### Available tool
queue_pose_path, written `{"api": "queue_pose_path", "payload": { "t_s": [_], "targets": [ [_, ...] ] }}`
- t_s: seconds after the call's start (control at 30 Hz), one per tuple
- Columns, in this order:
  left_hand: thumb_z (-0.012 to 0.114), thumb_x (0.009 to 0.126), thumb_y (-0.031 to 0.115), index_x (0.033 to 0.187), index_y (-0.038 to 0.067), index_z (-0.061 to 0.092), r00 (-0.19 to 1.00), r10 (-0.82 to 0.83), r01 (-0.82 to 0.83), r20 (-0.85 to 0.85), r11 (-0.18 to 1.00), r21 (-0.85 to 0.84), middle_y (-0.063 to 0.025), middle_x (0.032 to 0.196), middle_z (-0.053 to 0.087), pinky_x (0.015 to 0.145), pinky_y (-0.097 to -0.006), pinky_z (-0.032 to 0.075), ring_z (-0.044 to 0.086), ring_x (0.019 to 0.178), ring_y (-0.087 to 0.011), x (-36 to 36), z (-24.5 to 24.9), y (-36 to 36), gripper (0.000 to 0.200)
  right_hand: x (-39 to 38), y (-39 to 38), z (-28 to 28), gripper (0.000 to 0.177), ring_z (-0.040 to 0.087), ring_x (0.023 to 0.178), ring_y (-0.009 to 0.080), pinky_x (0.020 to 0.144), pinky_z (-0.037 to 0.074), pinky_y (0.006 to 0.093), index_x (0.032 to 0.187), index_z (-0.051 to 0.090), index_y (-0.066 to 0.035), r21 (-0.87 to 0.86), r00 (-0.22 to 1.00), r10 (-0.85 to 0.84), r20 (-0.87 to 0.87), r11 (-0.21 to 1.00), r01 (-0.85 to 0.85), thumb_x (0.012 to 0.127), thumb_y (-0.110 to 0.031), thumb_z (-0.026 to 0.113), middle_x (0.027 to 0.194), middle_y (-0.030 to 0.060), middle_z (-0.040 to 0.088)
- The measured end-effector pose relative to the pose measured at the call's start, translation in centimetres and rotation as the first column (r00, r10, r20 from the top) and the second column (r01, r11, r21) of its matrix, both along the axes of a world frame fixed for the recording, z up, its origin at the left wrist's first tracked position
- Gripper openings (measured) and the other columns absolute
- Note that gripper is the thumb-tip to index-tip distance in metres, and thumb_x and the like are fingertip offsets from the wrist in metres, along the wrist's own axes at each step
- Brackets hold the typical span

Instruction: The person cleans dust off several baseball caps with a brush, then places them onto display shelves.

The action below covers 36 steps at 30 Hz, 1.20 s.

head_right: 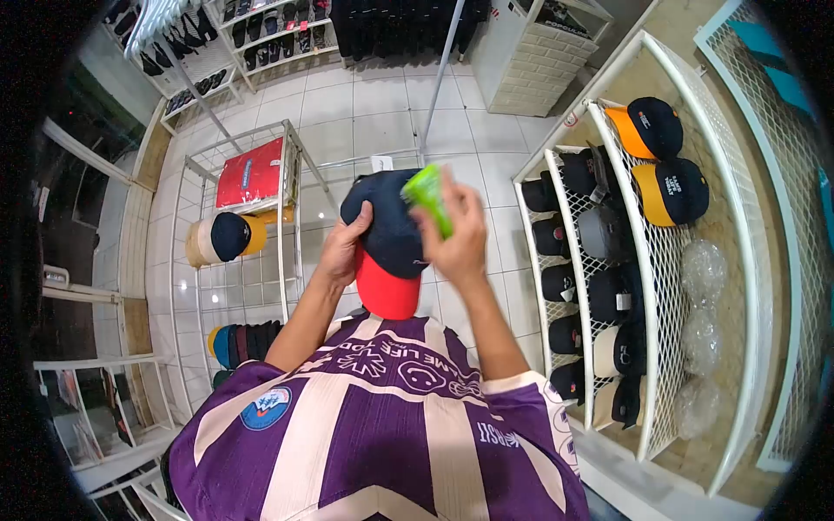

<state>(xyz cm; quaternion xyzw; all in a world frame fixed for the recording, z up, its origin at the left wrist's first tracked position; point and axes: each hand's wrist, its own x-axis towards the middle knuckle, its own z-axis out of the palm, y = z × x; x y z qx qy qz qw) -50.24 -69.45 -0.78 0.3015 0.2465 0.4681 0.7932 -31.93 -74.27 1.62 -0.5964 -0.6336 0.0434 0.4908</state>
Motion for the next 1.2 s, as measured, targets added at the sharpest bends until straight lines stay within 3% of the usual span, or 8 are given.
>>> {"api": "queue_pose_path", "payload": {
  "t_s": [0.2,0.3,0.43,0.63,0.7,0.8,1.1,1.2],
  "targets": [
    [0.063,0.104,0.029,0.127,0.001,0.065,0.991,-0.117,0.118,-0.061,0.993,0.027,-0.0058,0.115,0.071,0.093,-0.0304,0.054,0.068,0.102,-0.0143,-3.0,-0.3,2.9,0.037,-1.4,1.4,2.2,0.056,0.064,0.102,0.0355,0.092,0.05,0.0417,0.143,0.056,0.001,0.019,0.965,-0.047,-0.259,0.998,0.054,0.094,-0.021,0.073,0.114,0.0195,0.064],
    [0.064,0.103,0.03,0.126,-0.001,0.065,0.991,-0.116,0.124,-0.07,0.984,0.126,-0.0059,0.114,0.071,0.092,-0.0298,0.055,0.068,0.1,-0.0139,-3.5,-1.1,3.5,0.039,-5.4,2.4,1.0,0.058,0.064,0.099,0.0358,0.089,0.051,0.041,0.142,0.058,-0.003,0.069,0.988,0.103,0.119,0.991,-0.111,0.09,-0.022,0.076,0.112,0.0202,0.063],
    [0.064,0.103,0.032,0.125,-0.001,0.067,0.987,-0.12,0.122,-0.105,0.992,0.017,-0.0059,0.111,0.072,0.089,-0.0286,0.055,0.068,0.097,-0.0133,-5.6,-2.4,5.3,0.039,-2.7,5.7,-3.8,0.051,0.067,0.096,0.0315,0.088,0.051,0.0379,0.139,0.06,-0.001,-0.156,0.976,-0.215,0.042,0.963,0.219,0.091,-0.013,0.074,0.114,0.0204,0.064],
    [0.064,0.103,0.033,0.116,0.0,0.068,0.985,-0.106,0.103,-0.137,0.994,-0.024,-0.0057,0.105,0.073,0.087,-0.0277,0.055,0.069,0.094,-0.0139,-6.3,-2.5,7.3,0.035,-10.5,3.2,-0.5,0.07,0.059,0.107,0.0371,0.096,0.047,0.045,0.14,0.056,0.0,0.035,0.981,0.094,0.167,0.994,-0.101,0.078,-0.013,0.084,0.116,0.0189,0.063],
    [0.063,0.103,0.032,0.113,0.0,0.067,0.97,-0.149,0.144,-0.191,0.989,-0.04,-0.0063,0.104,0.073,0.087,-0.0285,0.056,0.069,0.093,-0.0145,-6.8,-2.4,8.0,0.034,-9.5,3.7,-3.7,0.066,0.06,0.105,0.0366,0.094,0.048,0.0443,0.14,0.057,-0.001,0.098,0.985,-0.086,0.15,0.993,0.072,0.08,-0.013,0.083,0.114,0.019,0.062],
    [0.064,0.103,0.03,0.118,-0.001,0.066,0.977,-0.119,0.1,-0.175,0.989,-0.112,-0.0087,0.107,0.073,0.087,-0.0305,0.057,0.07,0.095,-0.0149,-6.9,-3.0,8.2,0.035,-6.8,4.7,-6.4,0.058,0.058,0.106,0.037,0.094,0.047,0.044,0.139,0.057,0.001,-0.109,0.946,-0.313,-0.08,0.947,0.304,0.088,-0.018,0.077,0.112,0.0198,0.06],
    [0.063,0.103,0.03,0.126,0.001,0.064,0.988,-0.141,0.138,-0.066,0.99,-0.039,-0.0066,0.116,0.071,0.09,-0.0312,0.056,0.069,0.1,-0.0157,-7.8,-3.3,9.0,0.037,-4.9,7.2,-9.6,0.054,0.065,0.106,0.0319,0.094,0.05,0.0376,0.143,0.056,-0.004,-0.218,0.959,-0.211,-0.188,0.961,0.169,0.094,-0.019,0.073,0.112,0.0173,0.067],
    [0.062,0.104,0.034,0.129,0.002,0.062,0.999,-0.032,0.03,-0.028,0.998,-0.057,-0.0078,0.121,0.069,0.093,-0.0329,0.056,0.068,0.106,-0.0167,-8.0,-3.0,9.7,0.041,-4.6,6.3,-9.7,0.05,0.065,0.108,0.0266,0.097,0.049,0.0355,0.142,0.057,-0.008,-0.186,0.715,-0.14,-0.685,0.982,0.014,0.097,-0.023,0.071,0.116,0.0113,0.068]
  ]
}}
